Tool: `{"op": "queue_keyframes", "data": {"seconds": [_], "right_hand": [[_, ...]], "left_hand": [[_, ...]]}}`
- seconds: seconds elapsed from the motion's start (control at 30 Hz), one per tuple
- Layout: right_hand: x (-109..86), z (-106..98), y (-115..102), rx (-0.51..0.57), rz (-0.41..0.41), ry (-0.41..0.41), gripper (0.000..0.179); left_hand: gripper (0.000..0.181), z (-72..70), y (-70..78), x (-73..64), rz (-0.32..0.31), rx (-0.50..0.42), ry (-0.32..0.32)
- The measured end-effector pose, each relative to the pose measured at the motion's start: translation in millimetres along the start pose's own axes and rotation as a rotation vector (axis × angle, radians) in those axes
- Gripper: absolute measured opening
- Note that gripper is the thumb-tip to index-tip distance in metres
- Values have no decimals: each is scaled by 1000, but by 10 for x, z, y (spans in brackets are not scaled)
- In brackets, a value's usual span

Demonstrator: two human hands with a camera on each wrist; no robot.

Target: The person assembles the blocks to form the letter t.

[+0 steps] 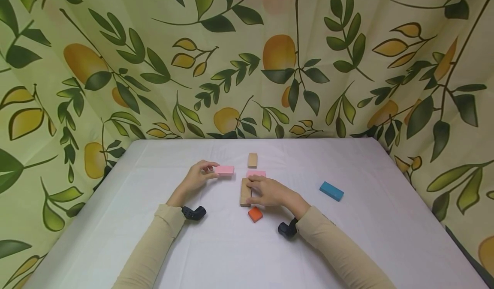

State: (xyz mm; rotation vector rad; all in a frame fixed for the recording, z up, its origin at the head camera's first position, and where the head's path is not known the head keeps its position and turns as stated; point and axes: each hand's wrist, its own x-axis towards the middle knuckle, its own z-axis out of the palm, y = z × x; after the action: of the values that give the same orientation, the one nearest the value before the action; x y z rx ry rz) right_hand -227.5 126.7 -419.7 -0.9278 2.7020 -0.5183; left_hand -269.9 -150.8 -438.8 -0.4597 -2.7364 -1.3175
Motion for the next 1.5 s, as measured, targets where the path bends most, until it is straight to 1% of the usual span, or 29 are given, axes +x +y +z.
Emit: {"op": "queue_keyframes", "data": {"seconds": [0.23, 0.6, 0.9, 1.0, 1.23, 1.5], "right_hand": [[0, -4, -20, 5, 8, -3, 64], [3, 2, -16, 7, 24, -14, 65], [6, -5, -20, 7, 26, -18, 65], [5, -4, -15, 2, 24, -18, 65], [9, 3, -1, -1, 13, -10, 64], [19, 8, -2, 7, 12, -11, 65]], "left_hand": [[34, 44, 31, 6, 29, -33, -4], [33, 106, 73, 25, -17, -98, -24], [31, 181, 57, 55, -36, -83, -45], [32, 202, 58, 64, -40, -71, -40], [31, 240, 94, 72, -19, -65, -30], [32, 285, 82, 87, -33, -71, -26]]}}
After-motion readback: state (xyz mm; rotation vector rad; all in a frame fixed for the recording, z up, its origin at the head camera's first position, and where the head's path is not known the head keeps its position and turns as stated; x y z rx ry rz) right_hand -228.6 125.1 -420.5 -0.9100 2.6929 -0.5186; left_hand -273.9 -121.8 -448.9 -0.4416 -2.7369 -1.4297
